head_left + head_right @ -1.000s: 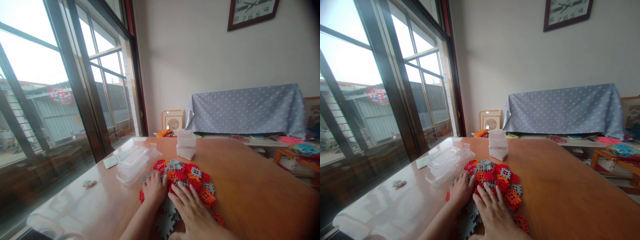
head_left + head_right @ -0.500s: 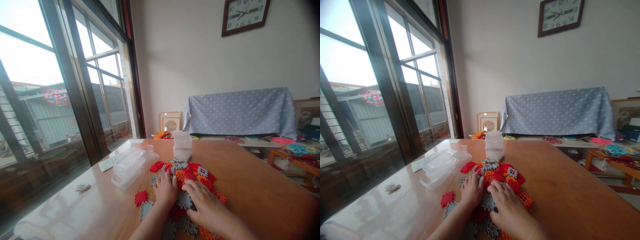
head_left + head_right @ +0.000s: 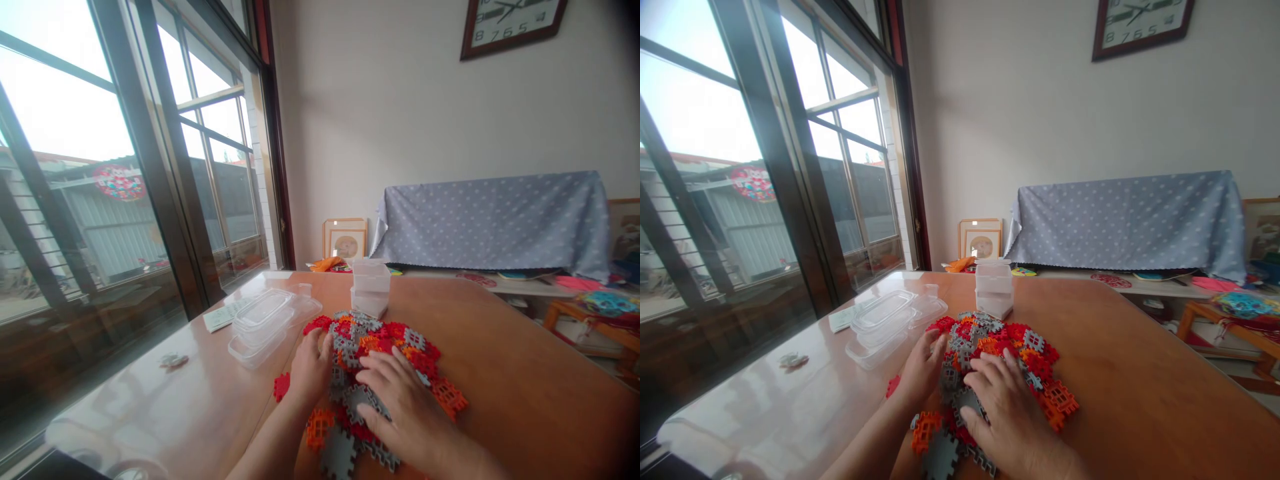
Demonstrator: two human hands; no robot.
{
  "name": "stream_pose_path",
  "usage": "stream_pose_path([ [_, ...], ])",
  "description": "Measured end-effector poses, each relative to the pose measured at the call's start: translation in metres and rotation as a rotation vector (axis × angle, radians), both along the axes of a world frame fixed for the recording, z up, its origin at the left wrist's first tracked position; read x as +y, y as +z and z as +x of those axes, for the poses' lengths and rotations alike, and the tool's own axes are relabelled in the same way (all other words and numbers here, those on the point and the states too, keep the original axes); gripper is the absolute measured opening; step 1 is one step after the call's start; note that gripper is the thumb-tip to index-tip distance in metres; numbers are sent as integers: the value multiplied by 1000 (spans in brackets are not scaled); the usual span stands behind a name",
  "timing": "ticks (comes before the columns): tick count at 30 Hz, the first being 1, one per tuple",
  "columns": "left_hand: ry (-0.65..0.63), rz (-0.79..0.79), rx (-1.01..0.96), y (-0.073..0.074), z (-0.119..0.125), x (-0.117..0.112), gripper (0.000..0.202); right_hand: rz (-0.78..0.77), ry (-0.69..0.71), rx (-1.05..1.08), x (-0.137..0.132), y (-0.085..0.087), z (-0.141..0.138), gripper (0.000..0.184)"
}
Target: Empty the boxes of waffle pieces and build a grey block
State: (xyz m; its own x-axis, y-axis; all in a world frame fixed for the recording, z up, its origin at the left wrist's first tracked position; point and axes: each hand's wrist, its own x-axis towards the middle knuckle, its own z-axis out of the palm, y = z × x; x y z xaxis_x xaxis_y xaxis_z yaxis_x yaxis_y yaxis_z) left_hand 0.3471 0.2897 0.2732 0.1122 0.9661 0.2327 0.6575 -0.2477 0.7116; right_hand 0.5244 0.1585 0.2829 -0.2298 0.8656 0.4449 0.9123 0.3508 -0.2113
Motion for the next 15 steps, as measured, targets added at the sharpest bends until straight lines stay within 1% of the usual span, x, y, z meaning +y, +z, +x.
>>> stream_pose_path([
  [2,38,5,46,-3,-22,4,49,-84,138,-44,-4,-1,-16,47],
  [4,72,-3,123,-9,-41,6,48,-163,258,-100,-6,-4,-31,63],
  [6,83,-16,211,-17,-53,7,49,-222,335,-149,-5,-7,-44,69],
  [8,60,-45,285,-23,-57,5,50,-267,377,-178,-4,-9,-51,67],
  [10,21,-71,323,-27,-54,1,51,-300,374,-170,-3,-11,-53,61],
  [14,-49,-47,324,-29,-34,-7,55,-288,245,-102,-5,-8,-42,37],
  [15,-68,-41,318,-30,-28,-10,56,-275,205,-98,-6,-6,-38,34],
])
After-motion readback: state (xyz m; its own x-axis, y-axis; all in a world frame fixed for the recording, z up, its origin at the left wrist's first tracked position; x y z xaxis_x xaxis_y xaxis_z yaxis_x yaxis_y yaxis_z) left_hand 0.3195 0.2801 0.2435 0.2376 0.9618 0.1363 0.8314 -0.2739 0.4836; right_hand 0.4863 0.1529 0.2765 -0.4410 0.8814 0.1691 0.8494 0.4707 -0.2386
